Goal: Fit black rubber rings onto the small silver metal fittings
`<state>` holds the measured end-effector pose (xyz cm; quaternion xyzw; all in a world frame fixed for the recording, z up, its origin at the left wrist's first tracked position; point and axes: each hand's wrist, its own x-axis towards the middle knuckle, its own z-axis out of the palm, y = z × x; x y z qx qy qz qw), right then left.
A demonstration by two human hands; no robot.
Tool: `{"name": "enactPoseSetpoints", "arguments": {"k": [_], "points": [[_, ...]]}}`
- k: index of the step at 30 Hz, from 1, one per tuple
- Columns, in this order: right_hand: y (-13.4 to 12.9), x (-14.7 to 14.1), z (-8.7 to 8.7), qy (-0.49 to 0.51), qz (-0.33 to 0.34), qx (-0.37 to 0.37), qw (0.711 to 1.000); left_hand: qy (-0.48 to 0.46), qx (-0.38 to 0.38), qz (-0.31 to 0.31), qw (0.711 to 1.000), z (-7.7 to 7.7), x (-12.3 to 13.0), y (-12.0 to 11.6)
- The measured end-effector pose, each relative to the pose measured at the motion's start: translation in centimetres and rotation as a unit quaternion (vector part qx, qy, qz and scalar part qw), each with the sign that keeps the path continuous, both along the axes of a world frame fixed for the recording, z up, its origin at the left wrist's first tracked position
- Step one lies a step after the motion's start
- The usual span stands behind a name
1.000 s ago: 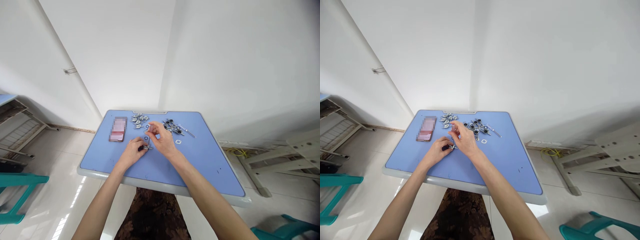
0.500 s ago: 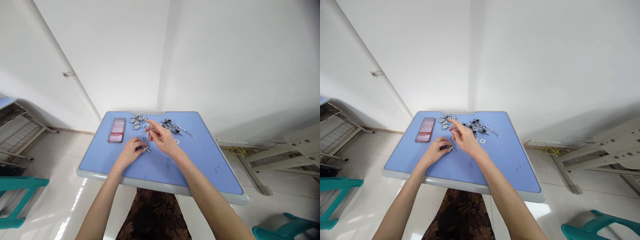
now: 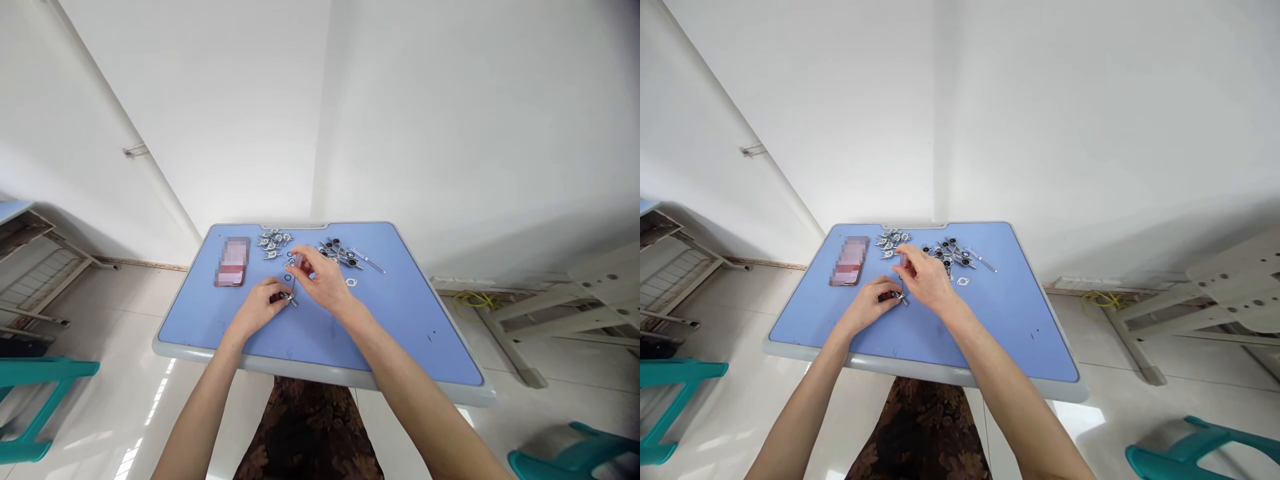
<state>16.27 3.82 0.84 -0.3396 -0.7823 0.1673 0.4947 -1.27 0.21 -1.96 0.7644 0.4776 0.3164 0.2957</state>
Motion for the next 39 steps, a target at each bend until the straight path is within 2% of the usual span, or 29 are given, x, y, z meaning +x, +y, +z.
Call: {"name": "enactPoseSetpoints", "arguments": {"k": [5,7,15,23,27,31,35,39], "points": [[-0.2,0.2,0.2,0.031,0.075,-0.071,0.994,0.0,0.003,-0.005,1.0,0.1,0.0,-0.1],[-0.2,0.2,0.3,0.037,0.086,-0.087,0.992,0.001,0.008,-0.009,1.0,0.1,0.0,-0.1],[0.0,-0.1,0.1,0.044,0.034,-0.103,0.993,0.038,0.022,-0.017,0.999,0.1,0.0,-0.1],[0.1,-0.1,0.0,0.039,0.033,-0.094,0.994,0.094,0.046,-0.022,0.994,0.0,0.1,-0.2],[0.0,-0.3,-0.1,0.026,0.022,-0.062,0.997,0.109,0.055,-0.017,0.992,-0.1,0.3,-0.1],[-0.2,-0.1,0.3,-0.007,0.045,-0.026,0.999,0.104,0.053,-0.007,0.993,0.0,0.5,-0.2],[-0.3,0.6,1.0,-0.024,0.093,-0.043,0.994,0.09,0.041,-0.006,0.995,0.1,0.5,-0.2],[-0.1,0.6,0.9,0.008,0.066,-0.057,0.996,0.08,0.039,-0.005,0.996,0.0,0.4,-0.1]]}}
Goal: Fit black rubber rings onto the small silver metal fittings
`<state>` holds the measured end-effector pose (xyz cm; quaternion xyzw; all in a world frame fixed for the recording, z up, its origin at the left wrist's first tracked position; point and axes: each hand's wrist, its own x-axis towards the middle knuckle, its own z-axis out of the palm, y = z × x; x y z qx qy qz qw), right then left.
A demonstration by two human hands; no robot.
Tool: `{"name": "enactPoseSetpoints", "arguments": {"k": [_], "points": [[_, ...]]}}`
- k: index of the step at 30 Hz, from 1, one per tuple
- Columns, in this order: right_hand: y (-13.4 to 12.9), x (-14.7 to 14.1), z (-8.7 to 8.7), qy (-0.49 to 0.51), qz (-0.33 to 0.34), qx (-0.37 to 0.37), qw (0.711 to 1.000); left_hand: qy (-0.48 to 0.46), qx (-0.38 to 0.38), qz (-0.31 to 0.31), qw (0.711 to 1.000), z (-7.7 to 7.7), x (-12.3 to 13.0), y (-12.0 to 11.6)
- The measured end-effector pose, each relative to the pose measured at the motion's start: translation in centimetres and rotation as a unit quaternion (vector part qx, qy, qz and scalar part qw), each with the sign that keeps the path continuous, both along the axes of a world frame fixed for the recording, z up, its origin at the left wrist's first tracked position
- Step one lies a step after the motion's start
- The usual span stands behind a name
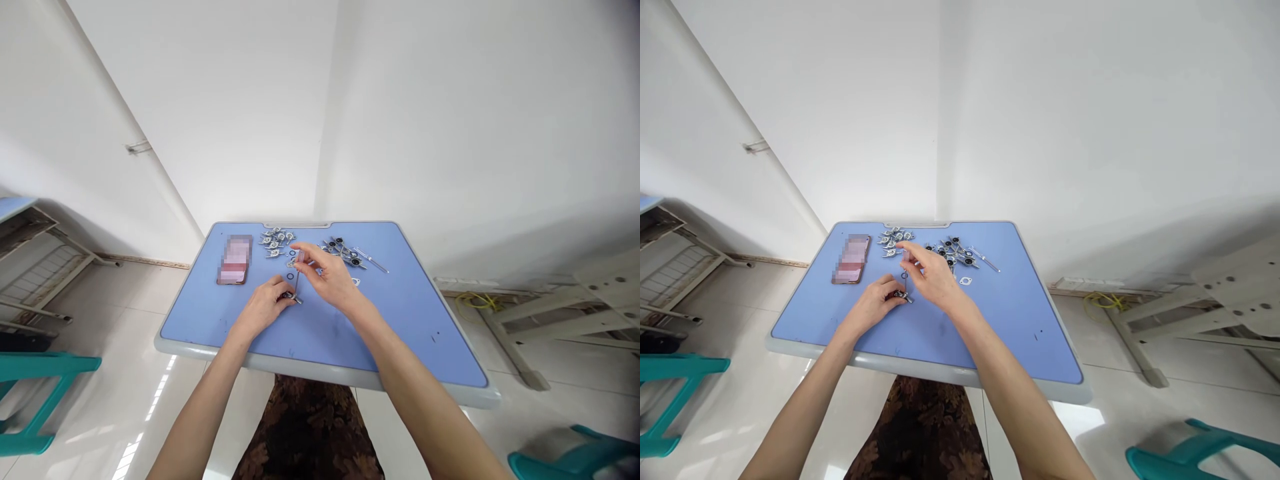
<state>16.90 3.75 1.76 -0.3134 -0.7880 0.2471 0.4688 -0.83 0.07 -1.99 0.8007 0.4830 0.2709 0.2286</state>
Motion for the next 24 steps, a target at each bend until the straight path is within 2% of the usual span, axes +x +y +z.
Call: {"name": "enactPoseSetpoints", "arguments": {"k": [4,10,13,17,22,24], "points": [[0.18,-0.58,-0.57,-0.002,-0.046,0.013,0.999,-0.001,-0.004,0.005,1.0,-0.06,0.0,0.03],[-0.13,-0.89,-0.46,-0.03,-0.048,0.055,0.997,-0.008,-0.002,0.004,1.0,0.15,0.1,-0.01],[-0.26,-0.52,-0.04,-0.047,-0.025,0.072,0.996,-0.009,-0.005,0.006,1.0,0.23,0.17,-0.01],[-0.28,-0.2,0.14,-0.024,0.018,0.058,0.998,-0.006,-0.012,0.006,1.0,0.27,0.24,-0.04],[-0.17,-0.77,-0.37,-0.024,-0.063,0.075,0.995,-0.012,-0.011,0.01,1.0,0.13,0.23,-0.09],[-0.23,-0.95,-0.38,-0.042,-0.074,0.092,0.992,-0.012,-0.009,0.011,1.0,0.08,0.23,-0.09]]}}
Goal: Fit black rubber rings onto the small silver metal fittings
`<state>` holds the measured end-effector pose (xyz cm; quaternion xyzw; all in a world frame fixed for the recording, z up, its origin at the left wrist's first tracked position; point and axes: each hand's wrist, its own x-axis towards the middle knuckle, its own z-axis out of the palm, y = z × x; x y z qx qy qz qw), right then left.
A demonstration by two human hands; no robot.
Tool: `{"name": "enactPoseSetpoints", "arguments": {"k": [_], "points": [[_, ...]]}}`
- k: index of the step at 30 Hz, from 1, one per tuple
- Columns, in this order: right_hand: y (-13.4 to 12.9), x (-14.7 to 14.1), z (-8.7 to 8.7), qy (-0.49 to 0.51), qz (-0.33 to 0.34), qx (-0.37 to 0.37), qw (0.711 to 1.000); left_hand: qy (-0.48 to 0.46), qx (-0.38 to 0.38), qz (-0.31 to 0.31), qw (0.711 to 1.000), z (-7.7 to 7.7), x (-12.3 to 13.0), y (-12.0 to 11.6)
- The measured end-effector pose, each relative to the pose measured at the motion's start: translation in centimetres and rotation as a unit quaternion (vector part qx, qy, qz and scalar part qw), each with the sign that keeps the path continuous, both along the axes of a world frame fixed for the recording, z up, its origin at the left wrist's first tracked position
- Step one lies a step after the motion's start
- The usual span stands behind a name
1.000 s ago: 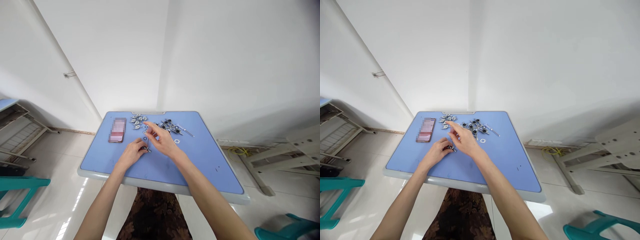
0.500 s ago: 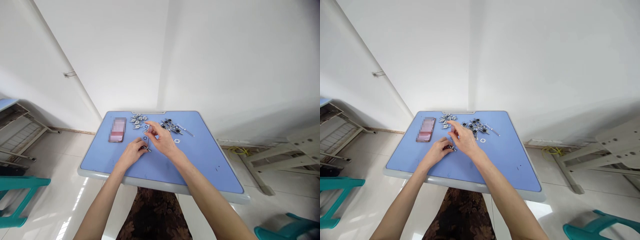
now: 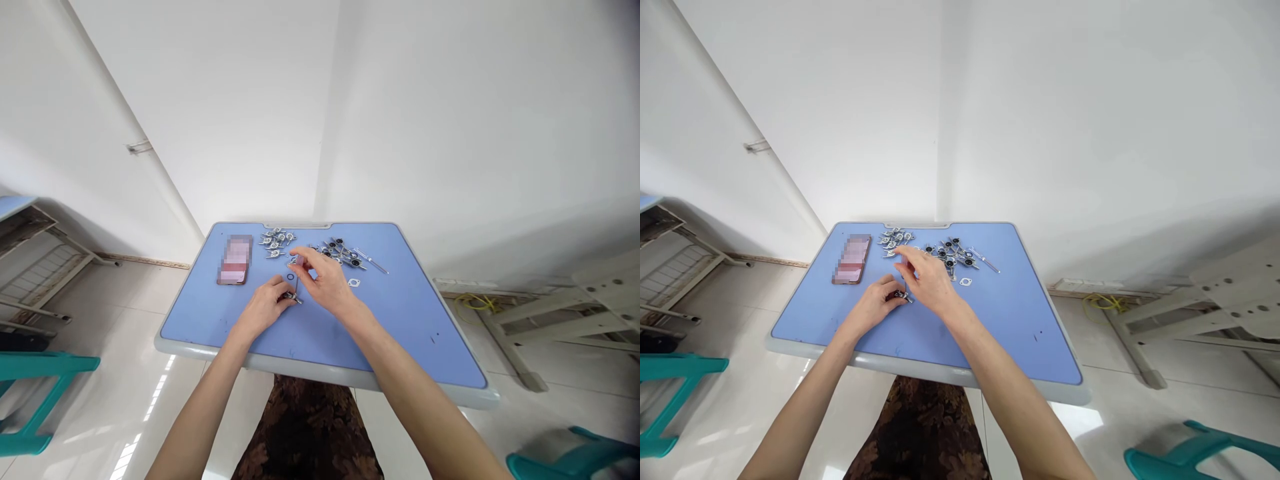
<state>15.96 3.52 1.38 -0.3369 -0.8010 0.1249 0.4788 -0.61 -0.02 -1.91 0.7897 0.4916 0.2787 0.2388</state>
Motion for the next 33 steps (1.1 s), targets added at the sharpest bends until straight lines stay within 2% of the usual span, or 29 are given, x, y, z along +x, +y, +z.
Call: {"name": "enactPoseSetpoints", "arguments": {"k": [3,7,9,16,21,26,30,33], "points": [[-0.3,0.1,0.4,-0.018,0.006,0.014,1.0,-0.003,-0.001,0.0,1.0,0.0,0.0,0.0],[-0.7,0.2,0.9,-0.014,0.082,-0.009,0.997,-0.012,-0.004,-0.003,1.0,0.0,0.0,0.0],[-0.7,0.0,0.8,0.006,0.097,-0.014,0.995,-0.013,-0.002,-0.002,1.0,0.0,0.0,0.0],[-0.3,-1.0,-0.2,0.05,0.0,0.003,0.999,-0.025,-0.017,-0.005,1.0,-0.1,0.0,0.0],[-0.7,-0.5,0.6,0.0,0.029,0.015,0.999,-0.021,-0.014,0.001,1.0,0.0,0.1,0.0],[-0.6,0.3,1.2,0.009,0.086,-0.029,0.996,-0.011,-0.01,0.002,1.0,0.0,0.0,0.1],[0.0,0.1,0.5,0.061,0.026,-0.02,0.998,-0.011,-0.006,0.004,1.0,-0.2,0.0,0.0],[0.0,-0.2,0.3,0.037,-0.014,0.009,0.999,-0.012,-0.003,0.004,1.0,-0.2,0.0,0.0]]}}
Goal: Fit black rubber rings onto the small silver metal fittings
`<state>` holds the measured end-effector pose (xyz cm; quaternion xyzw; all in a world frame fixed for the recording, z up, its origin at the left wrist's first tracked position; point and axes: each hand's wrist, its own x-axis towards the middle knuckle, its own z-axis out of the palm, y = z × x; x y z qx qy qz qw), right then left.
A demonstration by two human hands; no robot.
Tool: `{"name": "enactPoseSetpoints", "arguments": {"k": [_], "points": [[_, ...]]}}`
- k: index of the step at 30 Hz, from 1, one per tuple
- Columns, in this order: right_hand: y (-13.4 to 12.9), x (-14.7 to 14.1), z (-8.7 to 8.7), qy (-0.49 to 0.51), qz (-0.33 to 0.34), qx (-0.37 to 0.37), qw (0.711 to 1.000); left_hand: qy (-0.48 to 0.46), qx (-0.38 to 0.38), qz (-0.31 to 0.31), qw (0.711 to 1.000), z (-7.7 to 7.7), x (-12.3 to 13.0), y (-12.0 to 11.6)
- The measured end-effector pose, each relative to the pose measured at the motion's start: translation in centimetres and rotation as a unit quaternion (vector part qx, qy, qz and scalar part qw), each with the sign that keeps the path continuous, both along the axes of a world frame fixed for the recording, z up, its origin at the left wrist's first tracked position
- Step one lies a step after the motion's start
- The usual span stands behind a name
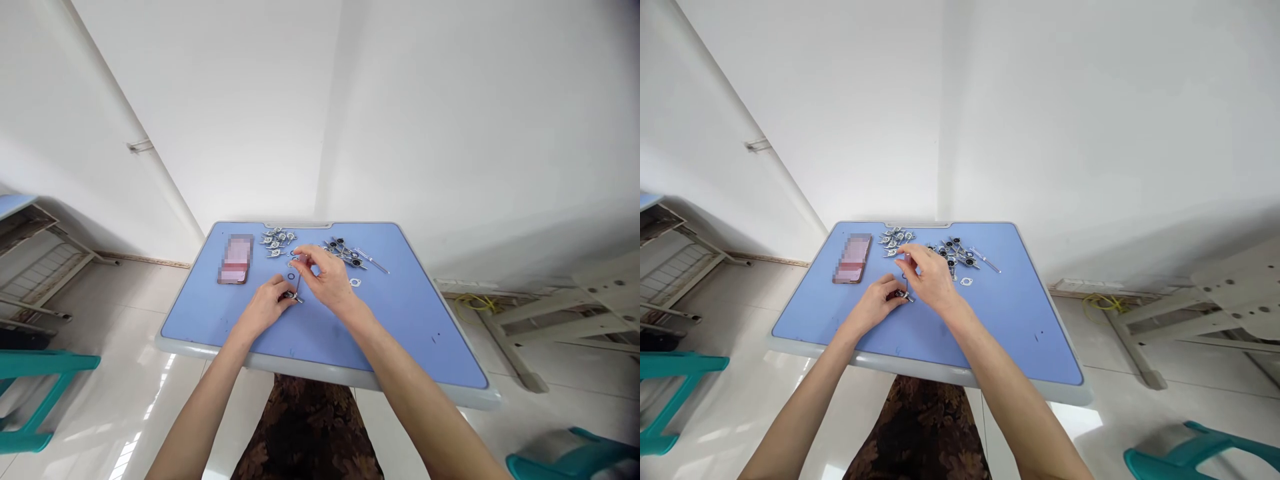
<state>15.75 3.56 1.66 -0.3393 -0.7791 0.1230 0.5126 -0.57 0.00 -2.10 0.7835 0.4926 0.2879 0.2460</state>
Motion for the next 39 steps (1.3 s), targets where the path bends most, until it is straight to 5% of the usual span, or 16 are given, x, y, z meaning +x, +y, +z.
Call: {"name": "enactPoseSetpoints", "arguments": {"k": [8,16,24,31,39], "points": [[-0.4,0.4,0.6,-0.041,0.086,-0.026,0.995,0.001,-0.007,0.0,1.0,0.2,0.0,0.0],[0.2,0.1,-0.3,-0.026,-0.026,0.037,0.999,0.002,0.006,0.005,1.0,-0.3,0.0,0.1],[-0.3,0.4,0.5,-0.04,0.102,-0.043,0.993,-0.009,0.001,0.0,1.0,-0.2,0.0,0.1],[0.5,-0.4,-0.2,-0.004,0.007,-0.039,0.999,-0.025,-0.011,-0.029,0.999,0.1,0.2,0.6],[1.5,1.3,0.3,-0.005,-0.038,-0.066,0.997,-0.092,-0.118,-0.123,0.981,1.1,1.1,2.4]]}}
